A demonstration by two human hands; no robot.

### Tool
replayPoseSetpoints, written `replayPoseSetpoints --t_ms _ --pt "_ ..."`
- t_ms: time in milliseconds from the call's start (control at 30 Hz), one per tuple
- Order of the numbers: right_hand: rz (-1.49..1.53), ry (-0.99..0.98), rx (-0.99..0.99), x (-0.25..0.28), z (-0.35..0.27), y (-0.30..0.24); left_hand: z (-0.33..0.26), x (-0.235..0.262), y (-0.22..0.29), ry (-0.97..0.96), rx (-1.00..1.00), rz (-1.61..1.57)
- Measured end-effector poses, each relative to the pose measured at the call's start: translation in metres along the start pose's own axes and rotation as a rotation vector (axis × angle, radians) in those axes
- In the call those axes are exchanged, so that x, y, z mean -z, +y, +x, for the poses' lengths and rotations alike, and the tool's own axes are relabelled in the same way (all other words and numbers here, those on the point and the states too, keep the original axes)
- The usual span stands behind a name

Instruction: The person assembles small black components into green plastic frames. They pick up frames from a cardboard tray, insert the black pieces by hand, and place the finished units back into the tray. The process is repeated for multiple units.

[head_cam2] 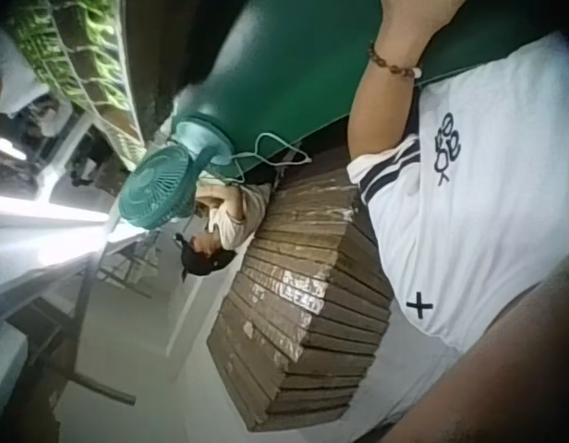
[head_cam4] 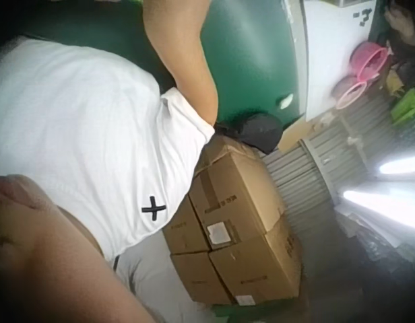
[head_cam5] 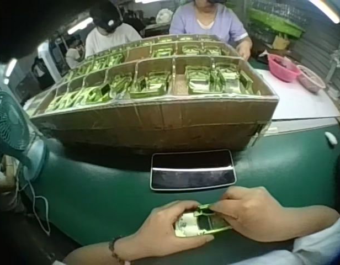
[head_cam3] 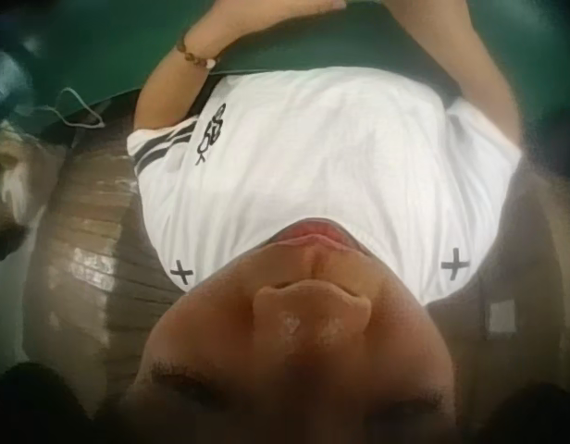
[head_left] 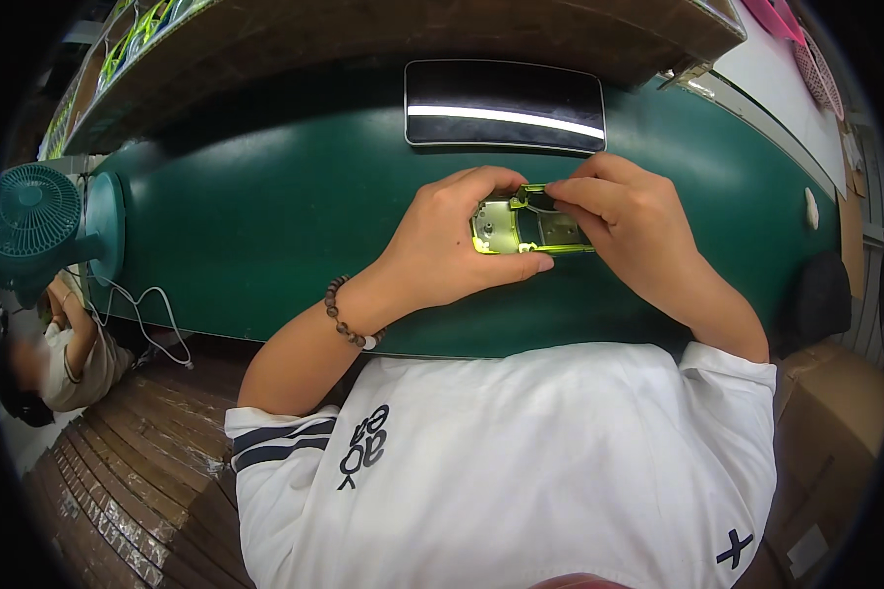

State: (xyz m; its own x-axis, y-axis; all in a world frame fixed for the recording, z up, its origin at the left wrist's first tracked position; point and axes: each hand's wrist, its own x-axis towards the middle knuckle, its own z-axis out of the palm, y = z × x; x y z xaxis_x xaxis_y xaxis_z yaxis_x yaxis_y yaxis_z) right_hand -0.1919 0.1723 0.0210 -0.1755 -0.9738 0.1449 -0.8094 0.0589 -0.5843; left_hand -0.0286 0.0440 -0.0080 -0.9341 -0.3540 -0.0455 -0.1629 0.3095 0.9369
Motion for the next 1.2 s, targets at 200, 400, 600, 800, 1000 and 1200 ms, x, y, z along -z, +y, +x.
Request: replayPoseSetpoints --t_ms 200,400,600,800,1000,1200 --pt "-0.032 -0.016 0.017 0.002 0.002 -0.003 0.0 -0.001 0.001 0.036 -0.016 0.036" --pt "-0.007 0.017 0.047 -0.005 0.002 -0.001 -0.001 -0.002 -0.003 0.045 -0.021 0.013" --pt "-0.006 0.041 0.052 -0.005 0.001 0.001 0.0 -0.002 -0.001 0.037 -0.029 0.028" --pt "0.028 0.041 0.031 -0.007 0.003 -0.001 -0.002 0.004 0.001 -0.007 0.054 -0.112" --pt "0.03 0.014 0.057 -0.008 0.005 -0.004 0.008 -0.001 0.009 0.129 -0.246 0.551" --pt "-0.303 0.085 0.158 -0.003 0.008 -0.007 0.006 -0.004 0.017 0.119 -0.238 0.657"
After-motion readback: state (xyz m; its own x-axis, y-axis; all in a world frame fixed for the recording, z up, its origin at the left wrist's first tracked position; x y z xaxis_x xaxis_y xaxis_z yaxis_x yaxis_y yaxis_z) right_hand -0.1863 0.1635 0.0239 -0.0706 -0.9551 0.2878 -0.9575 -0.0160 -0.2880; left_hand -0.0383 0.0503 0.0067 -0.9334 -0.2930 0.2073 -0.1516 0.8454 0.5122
